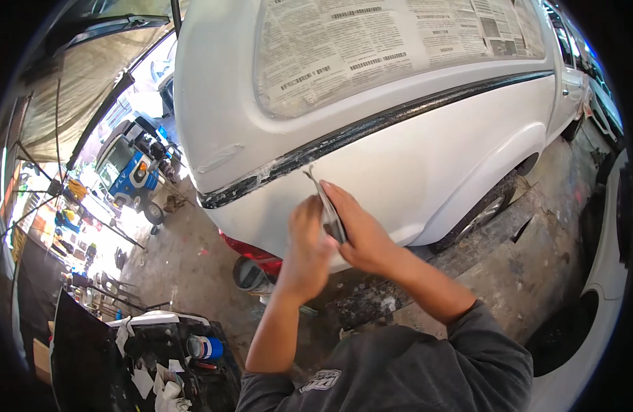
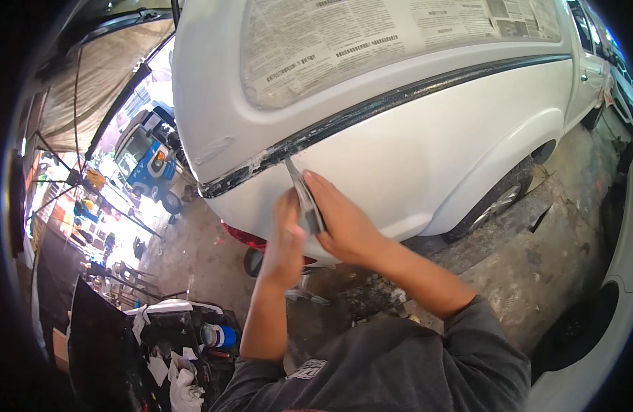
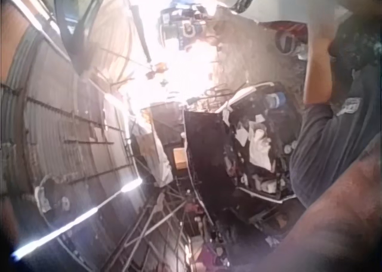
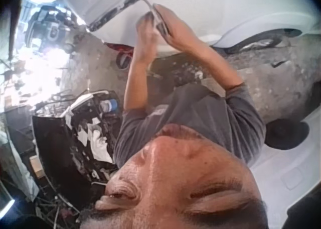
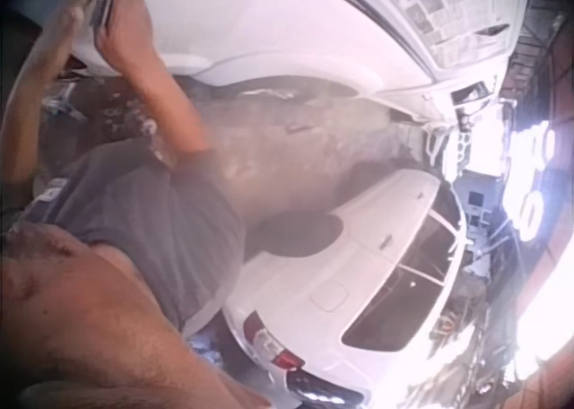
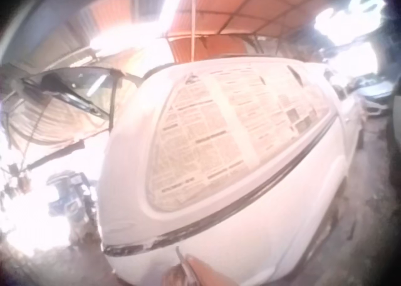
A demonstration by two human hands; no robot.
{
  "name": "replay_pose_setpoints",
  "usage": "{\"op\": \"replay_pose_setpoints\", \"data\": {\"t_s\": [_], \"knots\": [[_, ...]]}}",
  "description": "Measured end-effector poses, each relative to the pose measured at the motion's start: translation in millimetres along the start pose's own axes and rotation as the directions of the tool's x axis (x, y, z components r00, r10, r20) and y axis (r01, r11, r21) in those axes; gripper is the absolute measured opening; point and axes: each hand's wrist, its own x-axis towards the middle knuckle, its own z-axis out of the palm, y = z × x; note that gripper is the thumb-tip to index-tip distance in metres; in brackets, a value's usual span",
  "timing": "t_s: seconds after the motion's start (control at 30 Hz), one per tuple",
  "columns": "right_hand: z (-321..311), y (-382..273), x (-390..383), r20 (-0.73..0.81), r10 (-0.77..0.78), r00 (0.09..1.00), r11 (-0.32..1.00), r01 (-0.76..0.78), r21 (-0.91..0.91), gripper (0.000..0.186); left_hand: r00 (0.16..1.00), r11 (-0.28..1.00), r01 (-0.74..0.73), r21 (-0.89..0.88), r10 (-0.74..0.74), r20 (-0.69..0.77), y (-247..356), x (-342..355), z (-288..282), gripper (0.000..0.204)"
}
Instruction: The person sands the white body of a vehicle using a sanding block, then dips the block into a bucket of water and continues sanding the surface.
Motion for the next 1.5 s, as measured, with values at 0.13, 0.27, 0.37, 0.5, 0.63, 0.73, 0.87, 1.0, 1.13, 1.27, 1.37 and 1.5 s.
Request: {"op": "replay_pose_setpoints", "data": {"t_s": [0.13,0.27,0.37,0.5,0.63,0.73,0.87,1.0,1.13,1.27,1.37,1.5], "knots": [[-2.6,11.7,65.3,0.090,-0.299,0.950,0.893,0.312,-0.326,0.064,0.928,0.899,0.207,-0.387,-0.305,-0.212,-11.2,51.4,-45.4,0.036],[12.3,36.0,117.5,0.094,-0.369,0.925,0.826,0.372,-0.423,0.063,0.917,0.971,0.176,-0.165,-0.222,-0.331,-23.5,100.4,-67.8,0.021],[27.7,45.2,128.3,0.067,-0.356,0.932,0.801,0.341,-0.493,0.064,0.900,0.961,0.267,-0.075,-0.277,-0.337,-32.2,115.3,-75.9,0.019],[32.8,30.1,121.3,0.095,-0.260,0.961,0.807,0.271,-0.526,0.067,0.891,0.946,0.311,-0.093,-0.324,-0.318,-37.7,103.9,-83.3,0.019],[34.7,46.6,135.0,0.081,-0.327,0.941,0.769,0.315,-0.556,0.071,0.872,0.964,0.256,-0.075,-0.264,-0.412,-25.0,101.2,-80.1,0.027],[37.4,43.1,159.3,-0.003,-0.344,0.939,0.781,0.284,-0.557,0.070,0.845,0.991,0.127,0.034,-0.090,-0.528,-13.0,124.7,-109.6,0.032],[57.2,43.5,135.4,-0.052,-0.304,0.951,0.815,0.232,-0.531,0.070,0.678,0.847,-0.058,0.529,0.422,-0.602,-28.2,194.3,-173.1,0.040],[57.0,41.8,153.6,-0.031,-0.333,0.942,0.799,0.264,-0.540,0.071,0.656,0.600,-0.081,0.796,0.633,-0.411,-64.8,262.2,-221.6,0.054],[57.5,33.7,181.2,-0.160,-0.351,0.923,0.822,0.221,-0.525,0.071,0.758,0.645,0.032,0.764,0.483,-0.439,-114.0,294.7,-253.7,0.066],[69.3,39.5,159.2,-0.120,-0.320,0.940,0.797,0.199,-0.570,0.071,0.768,0.740,-0.042,0.671,0.454,-0.452,-89.2,278.1,-226.9,0.070],[58.9,30.3,200.2,-0.250,-0.341,0.906,0.794,0.135,-0.593,0.073,0.765,0.738,-0.013,0.675,0.442,-0.468,-86.0,281.9,-224.7,0.067],[69.4,25.9,207.8,-0.306,-0.338,0.890,0.779,0.083,-0.622,0.074,0.791,0.755,-0.049,0.654,0.429,-0.436,-97.0,287.6,-237.7,0.070]]}}
